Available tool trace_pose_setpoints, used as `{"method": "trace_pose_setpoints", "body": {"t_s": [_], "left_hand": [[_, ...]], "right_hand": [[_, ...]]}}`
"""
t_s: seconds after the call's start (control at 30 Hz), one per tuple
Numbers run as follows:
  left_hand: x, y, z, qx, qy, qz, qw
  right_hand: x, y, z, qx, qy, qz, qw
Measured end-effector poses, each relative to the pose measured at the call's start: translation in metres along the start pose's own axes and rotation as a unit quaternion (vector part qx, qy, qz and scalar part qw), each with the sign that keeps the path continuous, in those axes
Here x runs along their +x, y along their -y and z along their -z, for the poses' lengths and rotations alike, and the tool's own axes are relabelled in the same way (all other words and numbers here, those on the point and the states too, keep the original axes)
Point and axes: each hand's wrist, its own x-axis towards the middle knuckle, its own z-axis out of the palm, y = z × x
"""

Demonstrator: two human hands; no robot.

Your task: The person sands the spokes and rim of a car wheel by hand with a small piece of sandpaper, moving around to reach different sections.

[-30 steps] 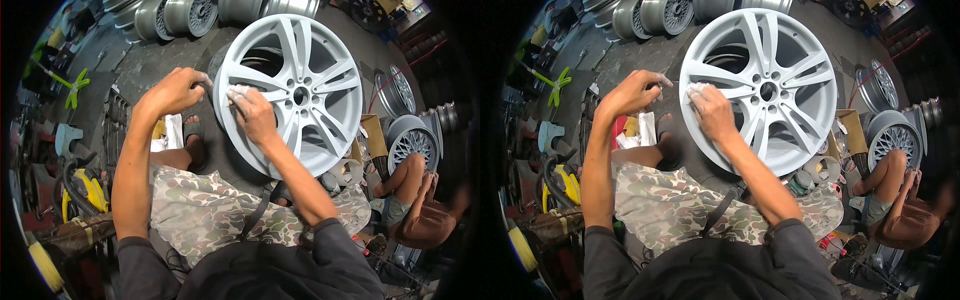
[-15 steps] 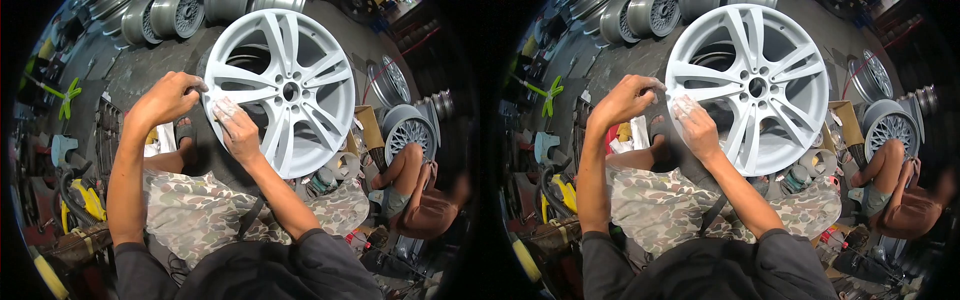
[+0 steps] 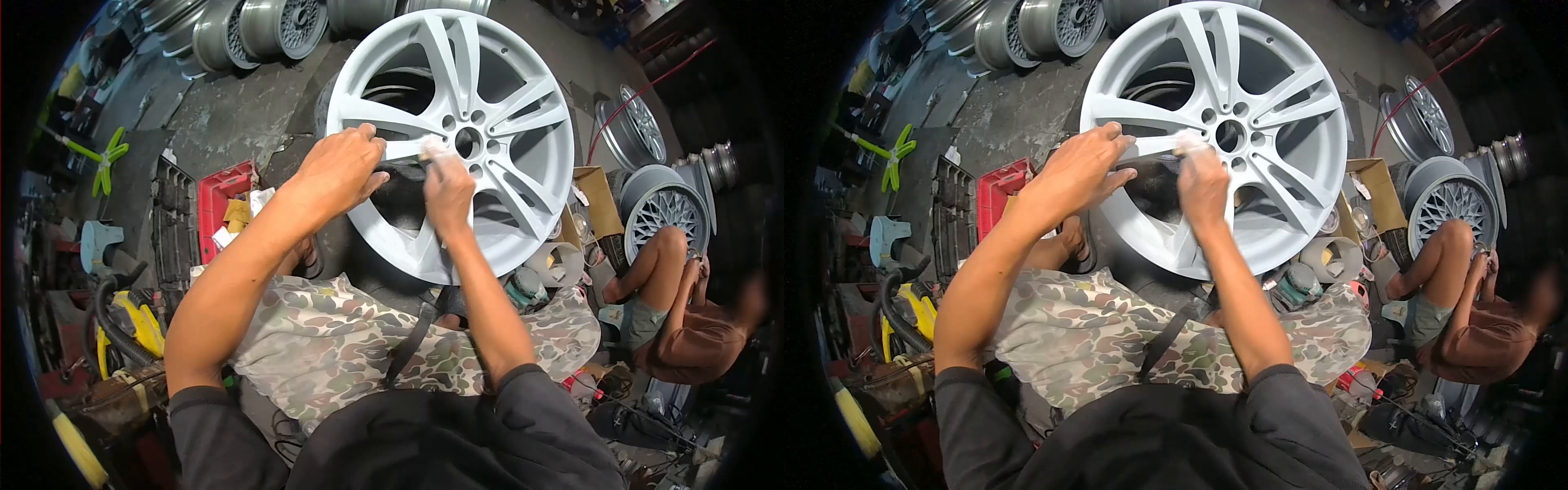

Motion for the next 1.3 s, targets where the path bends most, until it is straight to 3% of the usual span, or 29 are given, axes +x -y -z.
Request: {"method": "trace_pose_setpoints", "body": {"t_s": [0.07,0.2,0.3,0.37,0.43,0.5,0.57,0.63,0.7,0.77,0.87,0.93,1.03,1.1,1.2,1.27,1.3], "left_hand": [[0.001,-0.004,-0.005,0.012,-0.004,0.006,1.0],[0.003,-0.005,-0.016,0.034,-0.01,0.005,0.999],[0.008,-0.003,-0.03,0.063,-0.014,-0.011,0.998],[0.015,-0.003,-0.042,0.081,-0.014,-0.022,0.996],[0.021,-0.006,-0.05,0.147,-0.006,-0.008,0.989],[0.024,-0.011,-0.055,0.174,-0.018,0.002,0.985],[0.029,-0.016,-0.058,0.196,-0.029,0.011,0.98],[0.033,-0.018,-0.056,0.212,0.012,0.022,0.977],[0.036,-0.024,-0.052,0.23,0.02,0.022,0.973],[0.037,-0.023,-0.051,0.249,0.027,0.018,0.968],[0.04,-0.017,-0.052,0.156,0.036,-0.007,0.987],[0.034,-0.009,-0.044,0.003,-0.005,-0.041,0.999],[0.018,0.002,-0.027,-0.107,-0.054,-0.039,0.992],[-0.001,0.01,-0.012,-0.135,-0.032,-0.012,0.99],[-0.029,0.018,0.001,-0.092,-0.088,0.01,0.992],[-0.047,0.009,0.015,-0.152,0.027,0.187,0.97],[-0.055,0.011,0.01,-0.146,0.027,0.183,0.972]], "right_hand": [[0.011,-0.034,0.006,-0.037,0.001,0.033,0.999],[0.028,-0.03,0.015,-0.086,0.05,0.057,0.993],[0.048,-0.026,0.022,-0.053,0.138,0.053,0.988],[0.053,-0.014,0.022,0.02,0.163,0.076,0.984],[0.056,0.002,0.029,0.007,0.172,0.083,0.981],[0.06,0.01,0.04,0.14,0.261,-0.044,0.954],[0.054,0.0,0.053,0.175,0.282,-0.072,0.941],[0.049,-0.029,0.073,0.093,0.166,-0.024,0.981],[0.043,-0.055,0.101,0.03,0.129,-0.116,0.984],[0.028,-0.072,0.125,-0.037,0.105,-0.135,0.985],[0.002,-0.091,0.144,-0.143,0.081,-0.08,0.983],[-0.007,-0.108,0.148,-0.165,0.051,-0.083,0.981],[-0.02,-0.137,0.155,-0.197,0.007,-0.098,0.976],[-0.025,-0.157,0.156,-0.23,-0.007,-0.11,0.967],[-0.023,-0.165,0.145,-0.235,-0.001,-0.099,0.967],[-0.019,-0.162,0.137,-0.242,0.005,-0.104,0.965],[-0.015,-0.165,0.135,-0.24,-0.001,-0.108,0.965]]}}
